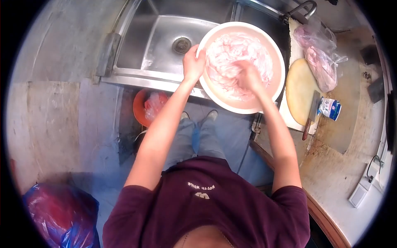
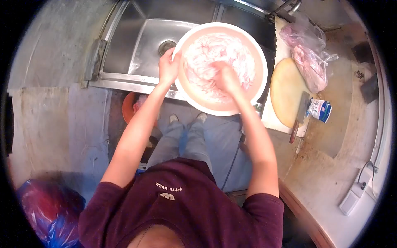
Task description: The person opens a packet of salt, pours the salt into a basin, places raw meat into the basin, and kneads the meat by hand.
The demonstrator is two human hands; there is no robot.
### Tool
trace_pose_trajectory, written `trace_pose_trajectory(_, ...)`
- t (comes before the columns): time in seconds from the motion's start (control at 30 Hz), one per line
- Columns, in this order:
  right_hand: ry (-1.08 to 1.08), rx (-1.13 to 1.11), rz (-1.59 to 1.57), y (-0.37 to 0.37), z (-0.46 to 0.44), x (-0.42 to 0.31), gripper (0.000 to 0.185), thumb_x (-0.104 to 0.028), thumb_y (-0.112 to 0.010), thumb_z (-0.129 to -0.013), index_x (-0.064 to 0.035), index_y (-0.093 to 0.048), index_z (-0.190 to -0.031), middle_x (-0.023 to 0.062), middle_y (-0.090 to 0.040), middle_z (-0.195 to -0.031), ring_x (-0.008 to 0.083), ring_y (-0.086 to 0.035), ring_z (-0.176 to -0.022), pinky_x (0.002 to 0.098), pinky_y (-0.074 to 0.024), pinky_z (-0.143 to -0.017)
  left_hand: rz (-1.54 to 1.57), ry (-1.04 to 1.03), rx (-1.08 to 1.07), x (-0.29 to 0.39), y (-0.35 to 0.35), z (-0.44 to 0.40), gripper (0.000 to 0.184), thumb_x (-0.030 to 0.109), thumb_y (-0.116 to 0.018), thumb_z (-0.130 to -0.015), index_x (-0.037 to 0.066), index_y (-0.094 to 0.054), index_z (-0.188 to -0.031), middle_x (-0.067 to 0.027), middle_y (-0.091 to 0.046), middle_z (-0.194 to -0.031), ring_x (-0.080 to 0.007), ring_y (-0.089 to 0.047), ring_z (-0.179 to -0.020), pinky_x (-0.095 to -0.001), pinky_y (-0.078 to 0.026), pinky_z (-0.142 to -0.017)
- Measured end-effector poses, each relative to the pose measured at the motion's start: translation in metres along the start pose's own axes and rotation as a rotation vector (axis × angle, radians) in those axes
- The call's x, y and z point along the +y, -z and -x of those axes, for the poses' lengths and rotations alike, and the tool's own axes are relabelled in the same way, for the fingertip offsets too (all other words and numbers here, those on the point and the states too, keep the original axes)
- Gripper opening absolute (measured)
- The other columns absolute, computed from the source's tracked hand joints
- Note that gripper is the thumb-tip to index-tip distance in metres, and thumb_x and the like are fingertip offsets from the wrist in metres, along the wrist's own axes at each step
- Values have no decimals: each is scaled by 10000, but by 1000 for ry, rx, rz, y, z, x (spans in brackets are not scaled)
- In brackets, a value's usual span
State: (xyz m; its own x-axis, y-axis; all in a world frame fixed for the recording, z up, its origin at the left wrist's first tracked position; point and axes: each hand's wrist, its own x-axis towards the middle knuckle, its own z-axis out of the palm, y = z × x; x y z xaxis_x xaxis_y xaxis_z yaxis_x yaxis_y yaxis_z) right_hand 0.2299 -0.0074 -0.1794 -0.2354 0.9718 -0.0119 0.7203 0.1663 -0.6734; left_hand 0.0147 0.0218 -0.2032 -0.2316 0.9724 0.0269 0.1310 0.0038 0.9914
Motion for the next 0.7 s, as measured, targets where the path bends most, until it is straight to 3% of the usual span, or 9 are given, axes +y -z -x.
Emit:
trace_pose_trajectory(0.13,156,178,422,60,-44,21,418,-204,-667,-767,-17,-584,-1132,189,-606,-1051,284,-598,-975,352,-465,-840,-21,53,-1,5,4,3,268,161,-568,-867,-47,-607,-1031,-180,-666,-887,-234,-647,-843,-313,-478,-757)
trace_pose_trajectory(0.23,-271,-88,30,56,-83,44,613,-297,-704,-751,11,-503,-1241,200,-539,-1222,302,-539,-1101,353,-423,-928,33,69,3,5,2,3,269,167,-572,-865,-45,-608,-1027,-181,-666,-881,-245,-648,-842,-321,-478,-755)
trace_pose_trajectory(0.27,-371,-168,-213,40,-90,63,758,-390,-733,-727,19,-446,-1297,199,-517,-1258,276,-518,-1137,348,-418,-934,16,67,5,8,2,4,269,169,-573,-865,-44,-608,-1026,-180,-666,-880,-243,-648,-841,-321,-478,-753)
trace_pose_trajectory(0.37,-457,-99,-355,13,-92,51,730,-393,-720,-745,-2,-453,-1300,166,-557,-1206,245,-544,-1104,341,-436,-924,-47,31,26,3,1,1,273,166,-578,-864,-47,-605,-1032,-176,-668,-882,-228,-647,-841,-315,-479,-750)
trace_pose_trajectory(0.4,-383,-330,-696,16,-90,49,738,-378,-724,-749,-8,-434,-1318,152,-573,-1173,219,-564,-1079,321,-444,-926,-73,23,31,-1,3,3,274,164,-579,-863,-49,-603,-1034,-176,-669,-884,-222,-647,-841,-312,-479,-749)
trace_pose_trajectory(0.5,-465,-500,-993,29,-63,5,741,-278,-754,-730,-32,-412,-1338,124,-522,-1240,213,-512,-1141,296,-421,-950,-42,51,32,0,3,5,279,164,-582,-862,-52,-600,-1038,-178,-668,-889,-220,-645,-836,-311,-479,-750)
trace_pose_trajectory(0.53,-360,-504,-892,24,-58,-3,751,-291,-769,-711,-3,-426,-1314,126,-514,-1264,202,-523,-1134,313,-429,-944,-39,55,36,1,3,6,278,164,-582,-861,-51,-601,-1038,-177,-668,-889,-218,-645,-830,-310,-479,-747)
trace_pose_trajectory(0.63,-169,-286,-225,-6,-24,-24,690,-283,-766,-686,-51,-487,-1273,159,-541,-1212,252,-587,-1040,357,-463,-898,-23,59,46,5,3,6,276,163,-584,-861,-48,-602,-1038,-173,-668,-887,-211,-645,-812,-304,-481,-733)
trace_pose_trajectory(0.7,-107,-302,131,-13,-6,-49,644,-265,-759,-660,-99,-528,-1238,199,-542,-1170,318,-593,-997,403,-463,-879,-6,69,49,5,2,6,274,161,-586,-861,-46,-603,-1039,-168,-670,-880,-203,-645,-798,-299,-482,-722)
